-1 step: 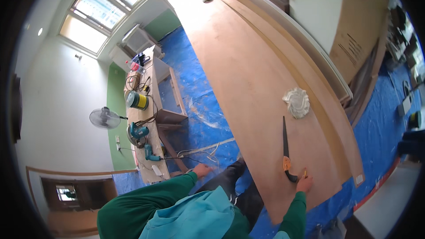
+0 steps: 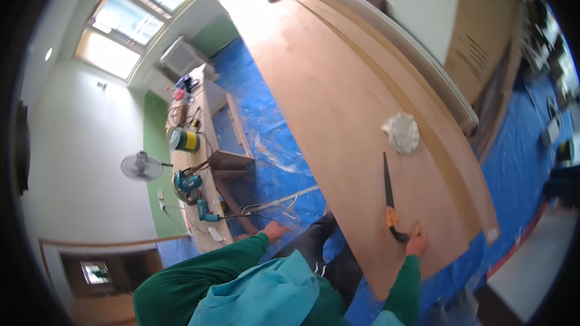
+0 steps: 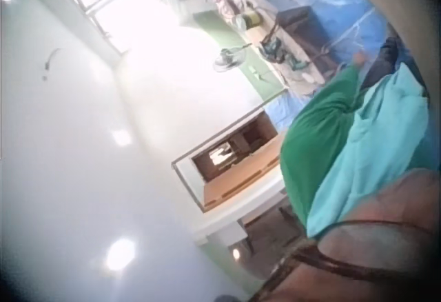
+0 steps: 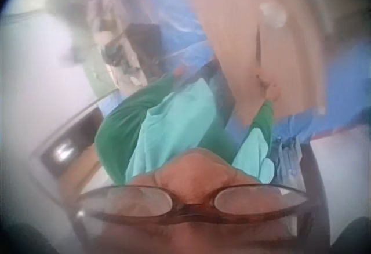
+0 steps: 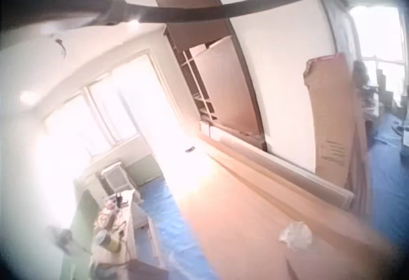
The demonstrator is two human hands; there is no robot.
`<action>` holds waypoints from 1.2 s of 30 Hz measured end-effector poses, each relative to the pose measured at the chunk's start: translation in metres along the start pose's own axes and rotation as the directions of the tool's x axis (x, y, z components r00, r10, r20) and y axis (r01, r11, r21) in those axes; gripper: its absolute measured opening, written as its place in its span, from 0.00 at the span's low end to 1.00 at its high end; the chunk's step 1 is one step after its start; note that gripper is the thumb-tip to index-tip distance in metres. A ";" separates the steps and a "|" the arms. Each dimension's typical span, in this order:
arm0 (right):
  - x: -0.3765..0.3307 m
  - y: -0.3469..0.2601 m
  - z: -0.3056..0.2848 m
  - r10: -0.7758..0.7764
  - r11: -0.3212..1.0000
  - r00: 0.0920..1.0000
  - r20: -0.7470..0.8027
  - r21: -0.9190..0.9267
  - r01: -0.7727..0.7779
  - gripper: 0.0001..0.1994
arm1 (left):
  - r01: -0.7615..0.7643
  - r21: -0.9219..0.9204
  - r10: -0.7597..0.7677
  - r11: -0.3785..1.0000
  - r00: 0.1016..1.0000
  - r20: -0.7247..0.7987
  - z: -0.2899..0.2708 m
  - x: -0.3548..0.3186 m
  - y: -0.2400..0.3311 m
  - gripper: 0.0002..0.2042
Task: The person measures and marks a wooden panel with a tape measure and pencil. They then use a circular saw to cut the panel and a drill to drive screws into it. The person also handles a small box of screws and moves the wooden panel around the workspace.
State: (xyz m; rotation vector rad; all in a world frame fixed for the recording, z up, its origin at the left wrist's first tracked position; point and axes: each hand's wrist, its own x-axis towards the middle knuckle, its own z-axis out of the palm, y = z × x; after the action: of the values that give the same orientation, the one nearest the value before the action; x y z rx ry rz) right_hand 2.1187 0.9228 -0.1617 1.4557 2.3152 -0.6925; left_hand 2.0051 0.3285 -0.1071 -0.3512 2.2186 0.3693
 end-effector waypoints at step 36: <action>-0.313 -0.221 0.026 -0.673 0.740 0.418 0.611 0.549 0.388 0.16 | -0.114 -0.948 0.262 0.298 0.964 -0.034 -0.060 -0.121 0.057 0.15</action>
State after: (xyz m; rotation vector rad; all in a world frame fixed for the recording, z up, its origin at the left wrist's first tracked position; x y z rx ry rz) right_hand 2.0545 0.5941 0.0256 0.2144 1.9010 -1.5889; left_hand 2.0154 0.3732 0.0323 -0.6468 1.6363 1.8377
